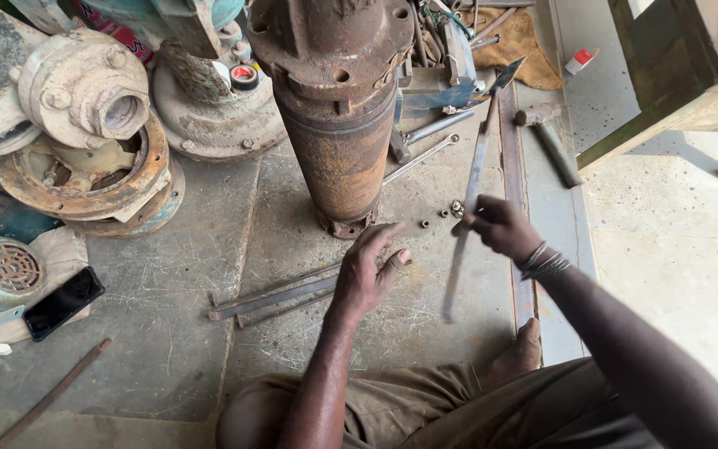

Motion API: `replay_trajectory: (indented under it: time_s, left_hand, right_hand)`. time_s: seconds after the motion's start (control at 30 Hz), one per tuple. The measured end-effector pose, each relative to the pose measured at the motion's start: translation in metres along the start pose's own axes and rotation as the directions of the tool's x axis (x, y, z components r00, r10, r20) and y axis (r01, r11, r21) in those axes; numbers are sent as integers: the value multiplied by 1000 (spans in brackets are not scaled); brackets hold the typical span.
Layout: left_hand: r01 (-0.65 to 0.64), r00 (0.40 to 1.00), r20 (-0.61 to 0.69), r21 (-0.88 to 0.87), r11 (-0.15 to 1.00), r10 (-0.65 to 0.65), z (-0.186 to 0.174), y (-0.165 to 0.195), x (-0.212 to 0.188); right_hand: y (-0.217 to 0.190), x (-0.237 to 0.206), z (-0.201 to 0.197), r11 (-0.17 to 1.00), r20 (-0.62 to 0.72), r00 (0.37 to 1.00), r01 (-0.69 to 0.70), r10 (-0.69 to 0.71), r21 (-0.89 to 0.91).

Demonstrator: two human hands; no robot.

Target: The person sits on the workshop floor and works on a rusty cylindrical pump body. They hold and turn the pump upright, scrape its surface with a flat file, pick up small bolts, rub the pump with sandpaper, insert a rod through it, and tighten a nut on the pump head using a wrench.

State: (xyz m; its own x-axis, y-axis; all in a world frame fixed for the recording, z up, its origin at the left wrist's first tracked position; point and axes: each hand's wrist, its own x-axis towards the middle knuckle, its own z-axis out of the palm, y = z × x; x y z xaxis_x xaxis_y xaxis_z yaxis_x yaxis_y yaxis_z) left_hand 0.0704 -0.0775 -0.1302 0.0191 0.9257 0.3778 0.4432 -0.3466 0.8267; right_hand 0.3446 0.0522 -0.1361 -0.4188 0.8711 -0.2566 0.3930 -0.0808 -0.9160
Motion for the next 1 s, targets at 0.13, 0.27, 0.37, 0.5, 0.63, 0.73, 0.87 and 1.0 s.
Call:
replay_trajectory:
  time_s: [0.13,0.27,0.37,0.5,0.63,0.73,0.87,1.0]
  left_hand:
    - [86,994,61,3,996,-86,21,28,-11]
    - [182,983,-16,-14,983,-182,5,8,-15]
    - [270,963,-90,303,914,-255,-21,-18,-16]
    - [222,975,-118,464,857,-188,-46,-39,-16]
    - [302,947,-85,576,760,-311,-54,-35,-17]
    - [329,930,-84,627,706,-358,-58,-24,-15]
    - [359,922,-102,584,728,-373,-65,-9,-11]
    - [367,909,-75,605,706,-409,-64,-5,-6]
  right_hand:
    - [-5,-23,94,954,-7,960,277,-278,117]
    - [-20,-23,109,929,81,935,329,-346,168]
    - [-32,-19,54,859,39,956,244,-292,451]
    - [-29,-12,14,826,199,971,-5,-130,564]
    - [-17,-2,36,932,138,989,-99,53,349]
    - [-18,-1,46,960,125,991,-81,48,270]
    - [-25,-8,41,877,147,979,56,-142,478]
    - [-19,-3,45,880,106,994,-74,27,469]
